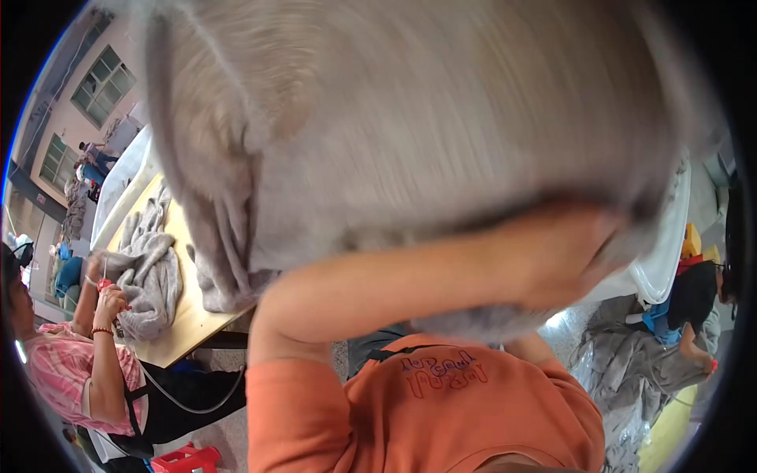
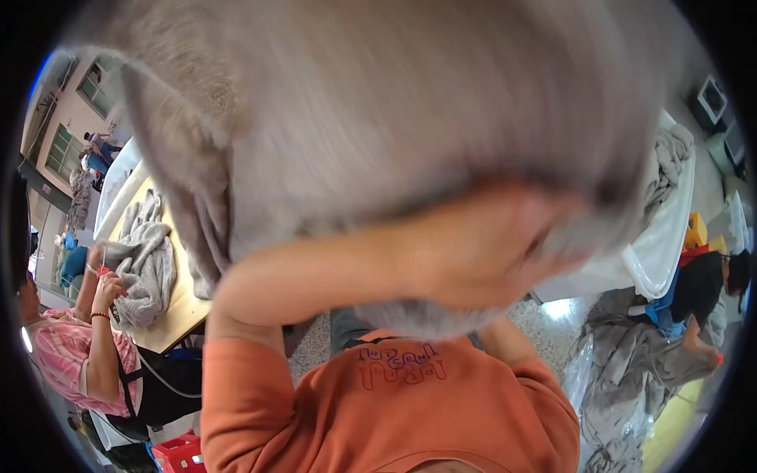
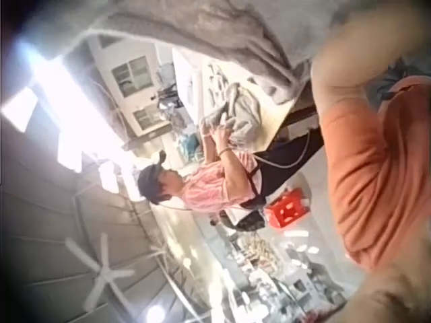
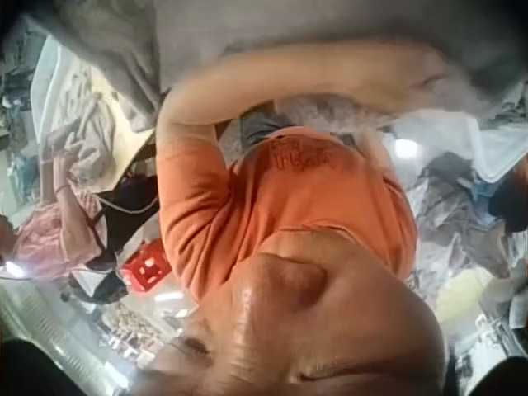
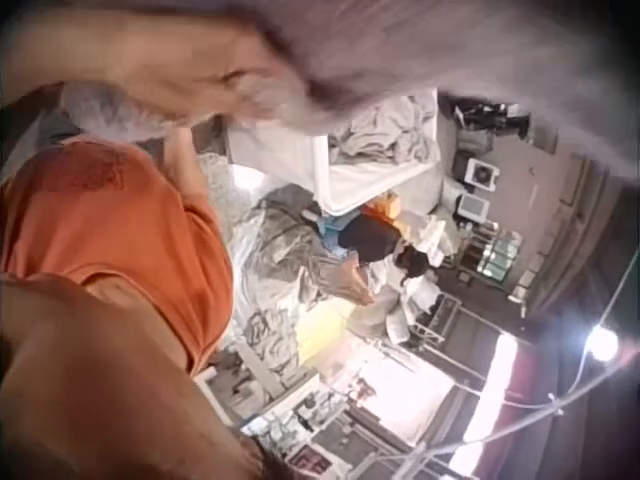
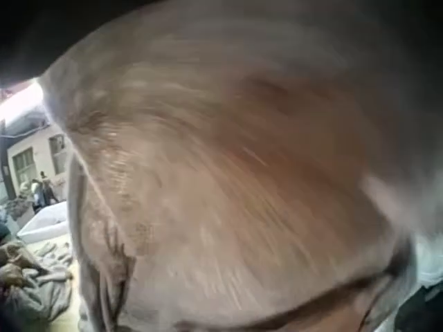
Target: Inspecting and sorting fabric pieces in a factory.
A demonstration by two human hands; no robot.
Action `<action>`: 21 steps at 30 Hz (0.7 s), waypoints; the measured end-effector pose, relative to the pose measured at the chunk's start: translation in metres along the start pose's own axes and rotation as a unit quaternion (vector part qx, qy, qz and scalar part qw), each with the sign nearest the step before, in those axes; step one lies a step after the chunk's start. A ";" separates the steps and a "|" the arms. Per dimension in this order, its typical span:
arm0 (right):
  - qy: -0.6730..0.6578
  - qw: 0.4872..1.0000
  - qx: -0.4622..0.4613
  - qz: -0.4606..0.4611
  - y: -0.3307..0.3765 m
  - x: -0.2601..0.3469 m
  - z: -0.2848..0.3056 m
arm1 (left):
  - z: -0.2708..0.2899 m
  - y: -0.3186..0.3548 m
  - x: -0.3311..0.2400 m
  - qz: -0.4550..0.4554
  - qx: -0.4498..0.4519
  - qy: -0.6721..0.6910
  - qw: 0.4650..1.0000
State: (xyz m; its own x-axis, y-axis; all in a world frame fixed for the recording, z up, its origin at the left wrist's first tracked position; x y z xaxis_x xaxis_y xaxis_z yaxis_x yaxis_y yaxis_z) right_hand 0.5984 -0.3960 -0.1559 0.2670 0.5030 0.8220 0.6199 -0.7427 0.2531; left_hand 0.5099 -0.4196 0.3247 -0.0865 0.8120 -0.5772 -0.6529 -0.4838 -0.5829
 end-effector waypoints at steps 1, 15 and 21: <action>-0.072 0.993 0.090 0.037 0.010 -0.007 0.006 | -0.035 0.032 0.016 0.048 0.001 0.048 0.998; -0.488 0.438 0.662 0.363 -0.132 0.009 -0.126 | -0.091 0.488 0.191 0.524 -0.381 0.014 0.762; -0.280 0.663 0.662 0.211 -0.114 0.117 -0.166 | -0.050 0.562 0.205 0.432 -0.719 0.118 0.532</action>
State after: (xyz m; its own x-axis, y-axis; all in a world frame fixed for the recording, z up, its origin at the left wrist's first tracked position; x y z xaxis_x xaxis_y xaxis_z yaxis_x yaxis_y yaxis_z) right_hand 0.4360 -0.3259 -0.0043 0.6244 0.7349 0.2645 0.4082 -0.0183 -0.9127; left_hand 0.1632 -0.5411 -0.1497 0.3209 0.1027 -0.9415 0.8180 -0.5311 0.2209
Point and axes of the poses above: each hand's wrist, its own y-axis away from the middle knuckle, its own z-axis out of the back of the hand, x = y × z, the point moved 2 cm from there along -y, towards the middle knuckle, and after that the axes turned 10 degrees about -z, right-handed, at the moved point
